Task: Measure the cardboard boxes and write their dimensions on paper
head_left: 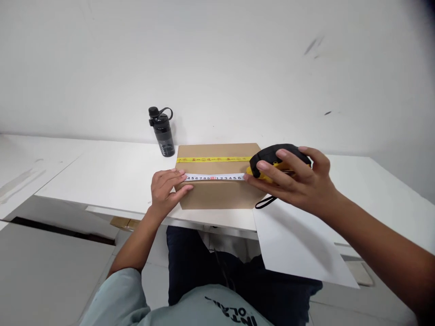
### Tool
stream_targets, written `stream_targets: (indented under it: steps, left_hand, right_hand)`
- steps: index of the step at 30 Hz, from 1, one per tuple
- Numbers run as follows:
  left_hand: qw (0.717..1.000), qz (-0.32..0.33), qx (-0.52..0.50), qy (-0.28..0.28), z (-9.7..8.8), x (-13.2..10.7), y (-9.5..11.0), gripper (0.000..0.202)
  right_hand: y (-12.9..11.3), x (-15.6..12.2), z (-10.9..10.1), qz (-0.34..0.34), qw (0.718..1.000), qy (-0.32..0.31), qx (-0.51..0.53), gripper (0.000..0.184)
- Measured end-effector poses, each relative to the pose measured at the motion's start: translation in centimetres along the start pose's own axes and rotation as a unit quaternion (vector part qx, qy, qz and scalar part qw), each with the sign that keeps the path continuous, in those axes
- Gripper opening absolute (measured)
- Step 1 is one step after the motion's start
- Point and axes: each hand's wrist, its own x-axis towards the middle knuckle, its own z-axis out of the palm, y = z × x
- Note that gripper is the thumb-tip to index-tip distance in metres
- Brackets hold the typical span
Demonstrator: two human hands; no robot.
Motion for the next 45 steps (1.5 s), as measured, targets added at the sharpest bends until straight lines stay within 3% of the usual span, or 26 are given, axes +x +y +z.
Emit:
stream_targets:
  steps: [8, 11, 15, 21, 28, 33, 39, 45]
  left_hand:
    - [0.999, -0.035, 0.011, 0.017, 0.6, 0.1, -0.3, 0.038]
    - [0.999, -0.018, -0.005, 0.035, 0.8, 0.2, -0.4, 0.03]
    - [0.998, 0.005, -0.03, 0.057, 1.0, 0.4, -0.2, 0.025]
    - [0.998, -0.037, 0.025, 0.04, 1.2, 0.5, 0.1, 0.037]
    - [0.998, 0.028, 0.024, 0.052, 1.2, 0.3, 0.0, 0.023]
    - [0.995, 0.077, 0.02, 0.061, 1.2, 0.2, -0.4, 0.02]
    - [0.987, 0.119, 0.021, 0.104, 2.2, 0.3, -0.8, 0.023]
    - [0.986, 0.103, 0.002, 0.127, 3.1, 0.0, -0.7, 0.023]
  right_hand:
    - [3.8, -5.9, -0.1, 0.079, 0.996, -0.021, -0.023, 0.04]
    - [4.2, -6.8, 0.5, 0.056, 0.997, 0.006, -0.057, 0.047]
    - [4.0, -6.5, 1.1, 0.014, 0.993, 0.067, -0.097, 0.054]
    - [3.8, -4.6, 0.7, 0.171, 0.983, -0.037, 0.063, 0.02]
    - [3.6, -3.7, 0.0, 0.218, 0.964, -0.039, 0.144, 0.016]
    - [3.7, -4.0, 0.0, 0.212, 0.968, -0.054, 0.125, 0.016]
    - [4.2, -5.9, 1.2, 0.172, 0.984, -0.015, 0.046, 0.022]
    - [3.5, -5.3, 0.7, 0.257, 0.961, -0.059, 0.077, 0.024]
